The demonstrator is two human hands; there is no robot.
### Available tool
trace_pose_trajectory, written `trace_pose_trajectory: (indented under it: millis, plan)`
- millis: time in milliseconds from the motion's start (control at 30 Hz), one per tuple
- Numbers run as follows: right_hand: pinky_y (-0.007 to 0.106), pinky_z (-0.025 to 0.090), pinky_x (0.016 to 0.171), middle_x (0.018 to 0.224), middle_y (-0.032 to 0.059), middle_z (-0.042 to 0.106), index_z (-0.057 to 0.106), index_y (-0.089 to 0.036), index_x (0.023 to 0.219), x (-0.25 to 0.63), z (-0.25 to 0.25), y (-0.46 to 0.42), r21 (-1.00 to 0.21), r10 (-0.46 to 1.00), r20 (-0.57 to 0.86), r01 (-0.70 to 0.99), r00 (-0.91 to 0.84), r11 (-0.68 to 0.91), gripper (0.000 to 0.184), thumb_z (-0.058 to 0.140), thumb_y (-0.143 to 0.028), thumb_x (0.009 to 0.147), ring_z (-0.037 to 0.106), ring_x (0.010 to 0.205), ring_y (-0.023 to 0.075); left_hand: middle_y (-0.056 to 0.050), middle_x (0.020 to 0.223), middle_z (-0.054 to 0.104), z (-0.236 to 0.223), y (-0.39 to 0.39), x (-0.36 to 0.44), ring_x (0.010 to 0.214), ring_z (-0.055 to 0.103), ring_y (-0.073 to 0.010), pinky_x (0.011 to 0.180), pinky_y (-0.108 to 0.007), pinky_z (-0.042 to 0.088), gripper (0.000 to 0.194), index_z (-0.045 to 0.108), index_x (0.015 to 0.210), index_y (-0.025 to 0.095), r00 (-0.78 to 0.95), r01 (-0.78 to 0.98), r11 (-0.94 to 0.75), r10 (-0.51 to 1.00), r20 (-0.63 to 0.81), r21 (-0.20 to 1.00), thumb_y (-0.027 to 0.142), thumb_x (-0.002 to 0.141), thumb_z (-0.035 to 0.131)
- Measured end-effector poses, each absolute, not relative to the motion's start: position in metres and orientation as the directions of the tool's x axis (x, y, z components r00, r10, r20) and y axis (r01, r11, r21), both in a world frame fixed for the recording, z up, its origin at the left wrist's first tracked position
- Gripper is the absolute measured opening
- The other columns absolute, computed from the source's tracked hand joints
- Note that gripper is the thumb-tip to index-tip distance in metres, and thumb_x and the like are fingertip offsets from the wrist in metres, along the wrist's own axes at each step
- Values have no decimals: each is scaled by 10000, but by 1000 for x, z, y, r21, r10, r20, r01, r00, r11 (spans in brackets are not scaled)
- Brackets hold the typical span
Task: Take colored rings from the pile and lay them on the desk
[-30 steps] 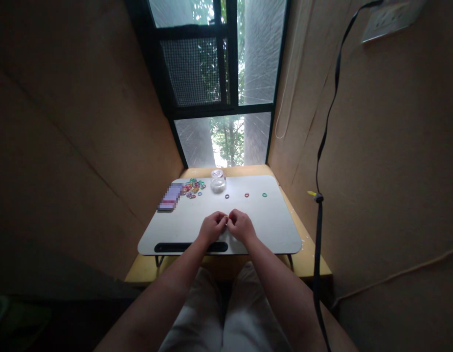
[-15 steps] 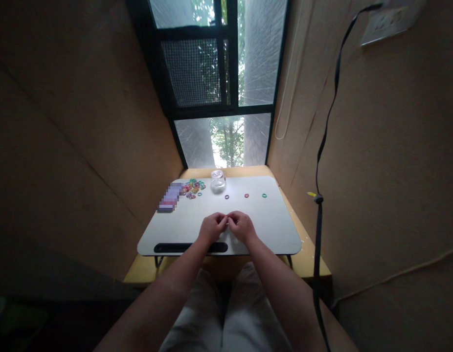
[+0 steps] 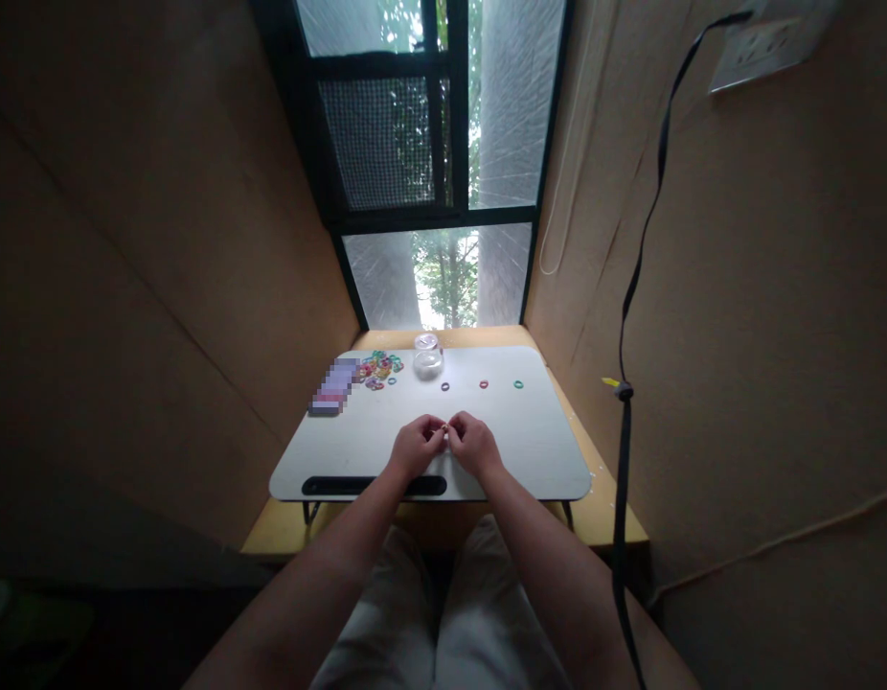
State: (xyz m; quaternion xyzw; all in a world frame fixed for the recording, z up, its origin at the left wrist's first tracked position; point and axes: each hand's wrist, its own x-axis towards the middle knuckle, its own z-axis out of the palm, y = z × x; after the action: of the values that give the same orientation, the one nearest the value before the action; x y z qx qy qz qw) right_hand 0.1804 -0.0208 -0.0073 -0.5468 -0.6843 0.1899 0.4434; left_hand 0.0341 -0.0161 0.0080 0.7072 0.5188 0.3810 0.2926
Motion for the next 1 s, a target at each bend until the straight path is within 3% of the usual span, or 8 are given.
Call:
trace_pose_trajectory:
  millis: [367, 1000]
  plan:
    - [227, 356, 553, 642, -16, 524, 515, -194, 701, 181, -9, -18, -693, 900, 435, 646, 23, 319, 92, 523, -257, 767, 479, 570, 116, -3, 734, 683, 6, -16, 33, 618, 597, -105, 600, -219, 430, 195, 666, 891, 192, 210, 535, -311, 950, 233, 785, 315, 791, 551]
    - [214, 378, 518, 626, -23, 576, 555, -200, 745, 181, -4, -23, -726, 908, 417, 588, -38, 358, 71, 546, -268, 765, 506, 518, 104, -9, 780, 669, 6, -16, 35, 664, 597, -117, 631, -237, 421, 139, 601, 847, 193, 146, 588, -281, 959, 242, 758, 298, 835, 510]
